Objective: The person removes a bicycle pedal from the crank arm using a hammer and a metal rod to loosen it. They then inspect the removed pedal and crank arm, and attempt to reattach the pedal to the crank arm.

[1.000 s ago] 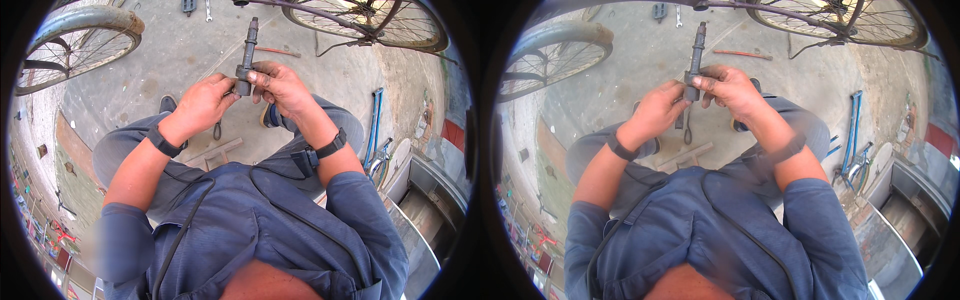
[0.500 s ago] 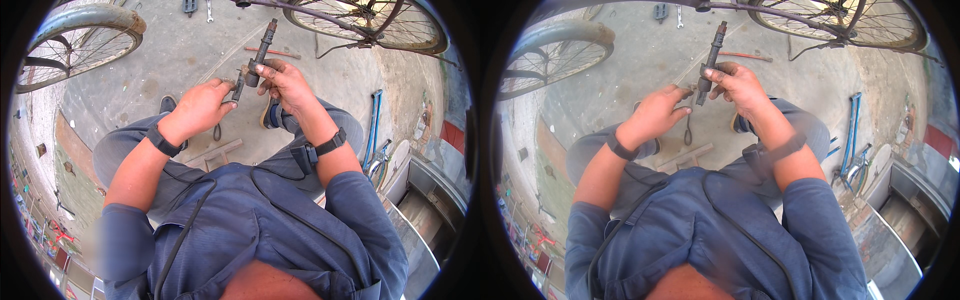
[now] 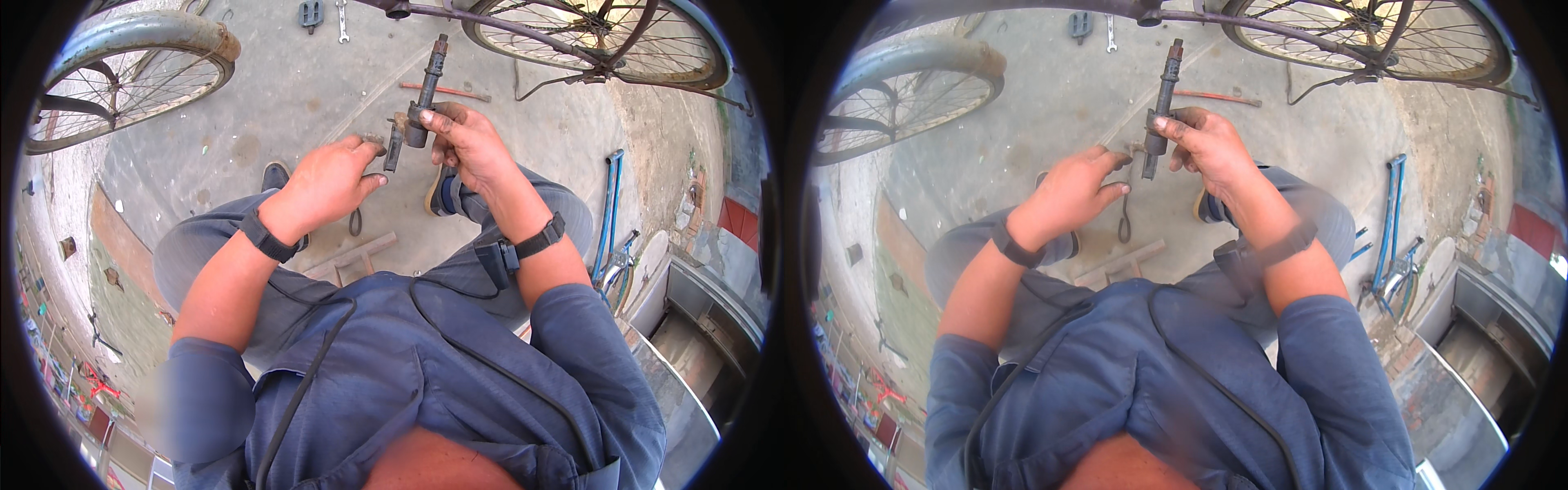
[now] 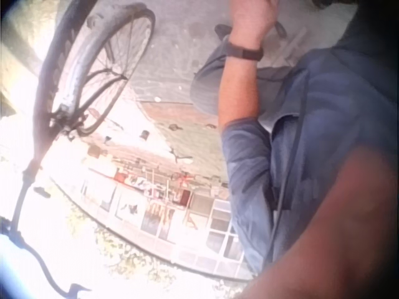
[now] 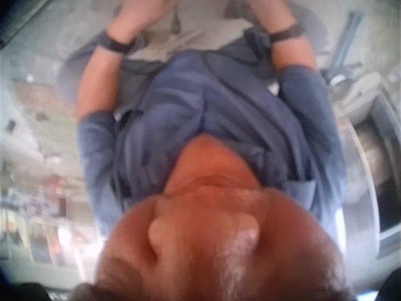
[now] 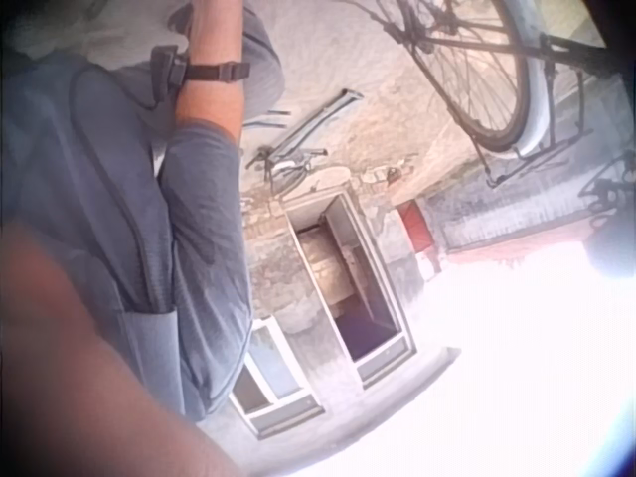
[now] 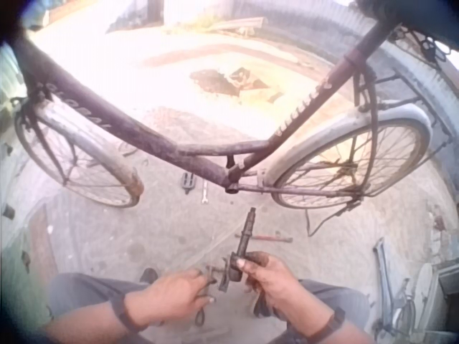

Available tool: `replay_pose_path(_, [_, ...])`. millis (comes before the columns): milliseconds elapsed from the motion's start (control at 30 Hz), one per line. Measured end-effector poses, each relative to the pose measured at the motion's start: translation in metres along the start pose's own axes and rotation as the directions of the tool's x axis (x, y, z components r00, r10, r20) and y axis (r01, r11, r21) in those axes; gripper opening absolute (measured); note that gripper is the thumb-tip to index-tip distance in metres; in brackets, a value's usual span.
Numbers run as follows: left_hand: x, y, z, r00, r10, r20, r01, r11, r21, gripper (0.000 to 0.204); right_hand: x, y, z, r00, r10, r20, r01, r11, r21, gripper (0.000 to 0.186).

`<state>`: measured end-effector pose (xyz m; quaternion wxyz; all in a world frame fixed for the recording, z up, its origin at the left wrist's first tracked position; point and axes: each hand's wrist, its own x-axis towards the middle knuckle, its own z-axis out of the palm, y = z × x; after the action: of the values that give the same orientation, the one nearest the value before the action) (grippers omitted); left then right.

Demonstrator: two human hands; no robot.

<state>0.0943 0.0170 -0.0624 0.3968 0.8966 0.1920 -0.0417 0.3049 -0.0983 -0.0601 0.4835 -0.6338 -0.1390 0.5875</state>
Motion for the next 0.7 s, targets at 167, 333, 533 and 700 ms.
replay_pose_path(167, [-0.0003,-0.0007,0.0,1.0,0.015,-0.009,-0.015,1.0,0.001,0.038,0.0004,0.0009,-0.0002,1.0,0.0,-0.021,0.0,1.0,0.004,0.042])
replay_pose_path(333, [0.0003,0.0006,-0.0016,1.0,-0.009,0.022,0.009,1.0,-0.001,0.038,-0.0001,0.001,0.0017,1.0,0.005,-0.025,-0.005,1.0,0.001,0.04])
replay_pose_path(533, [-0.0003,0.003,-0.0033,1.0,-0.007,0.012,0.008,1.0,-0.013,0.038,-0.0023,-0.0007,0.0037,1.0,0.004,-0.023,-0.004,1.0,-0.009,0.039])
replay_pose_path(700, [0.0002,0.003,-0.004,0.999,-0.023,0.023,0.023,1.0,-0.004,0.038,-0.0025,-0.001,0.0049,1.0,0.008,-0.028,-0.008,1.0,-0.01,0.037])
